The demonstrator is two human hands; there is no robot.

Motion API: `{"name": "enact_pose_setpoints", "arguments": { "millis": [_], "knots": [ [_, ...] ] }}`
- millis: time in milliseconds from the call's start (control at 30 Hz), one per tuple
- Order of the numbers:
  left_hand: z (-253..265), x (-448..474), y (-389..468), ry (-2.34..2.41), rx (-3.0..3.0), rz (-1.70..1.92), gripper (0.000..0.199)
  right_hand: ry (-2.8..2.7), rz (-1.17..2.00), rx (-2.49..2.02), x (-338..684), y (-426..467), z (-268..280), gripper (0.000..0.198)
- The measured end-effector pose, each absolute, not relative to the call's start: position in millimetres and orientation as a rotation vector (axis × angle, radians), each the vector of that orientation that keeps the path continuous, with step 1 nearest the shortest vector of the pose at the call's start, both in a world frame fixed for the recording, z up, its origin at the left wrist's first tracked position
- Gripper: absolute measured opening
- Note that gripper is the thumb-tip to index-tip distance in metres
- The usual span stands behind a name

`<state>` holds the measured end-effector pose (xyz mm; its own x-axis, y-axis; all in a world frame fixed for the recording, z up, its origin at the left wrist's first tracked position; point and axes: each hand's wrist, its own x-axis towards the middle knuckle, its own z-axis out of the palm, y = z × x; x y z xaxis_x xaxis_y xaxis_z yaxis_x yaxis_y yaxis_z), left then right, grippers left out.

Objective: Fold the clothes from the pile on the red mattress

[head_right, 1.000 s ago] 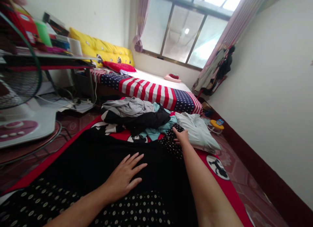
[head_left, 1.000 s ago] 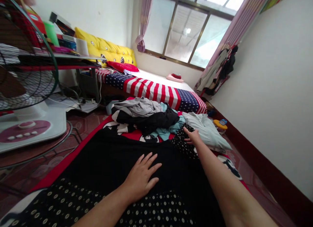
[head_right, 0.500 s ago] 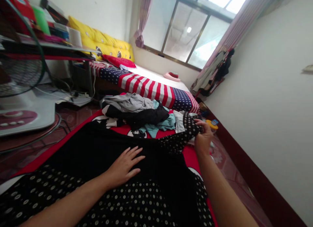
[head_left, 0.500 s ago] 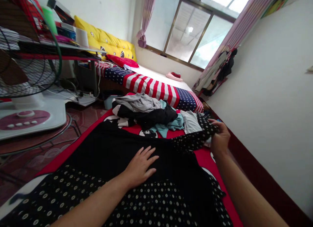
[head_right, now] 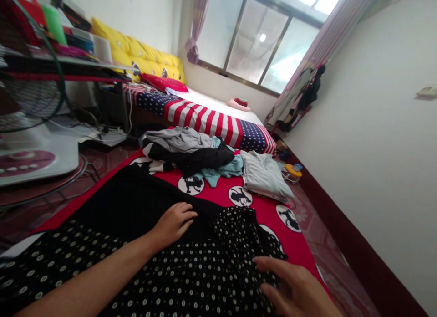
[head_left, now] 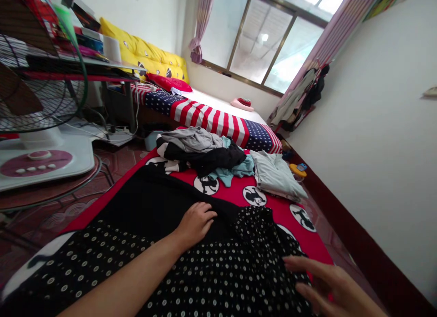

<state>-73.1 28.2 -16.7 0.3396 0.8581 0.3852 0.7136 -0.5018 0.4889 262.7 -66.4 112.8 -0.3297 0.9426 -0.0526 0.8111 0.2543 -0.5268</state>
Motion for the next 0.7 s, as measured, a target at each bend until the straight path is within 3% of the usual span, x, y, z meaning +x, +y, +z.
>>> {"name": "enact_pose_setpoints", "arguments": {
  "millis": [133,300,467,700],
  "knots": [
    [-15.6,-77.7,25.8,1.397,2.280,0.988,0.026,-2.178,0.619,-1.542,211.8,-29.1,90.0,0.030],
    [-15.0,-85.5,21.6,1.352,2.200,1.036,0.025,-2.222,0.352,-1.427,164.6,13.7,35.1,0.036],
    [-3.0,-120.2,36.5,1.398,2.275,0.958,0.028,-2.215,0.167,-1.383,155.4,26.6,0.1,0.024],
    [30.7,-226.1,99.3,1.743,2.375,0.724,0.061,-2.143,0.169,-1.288,168.6,29.6,-13.9,0.020]
  ]
}}
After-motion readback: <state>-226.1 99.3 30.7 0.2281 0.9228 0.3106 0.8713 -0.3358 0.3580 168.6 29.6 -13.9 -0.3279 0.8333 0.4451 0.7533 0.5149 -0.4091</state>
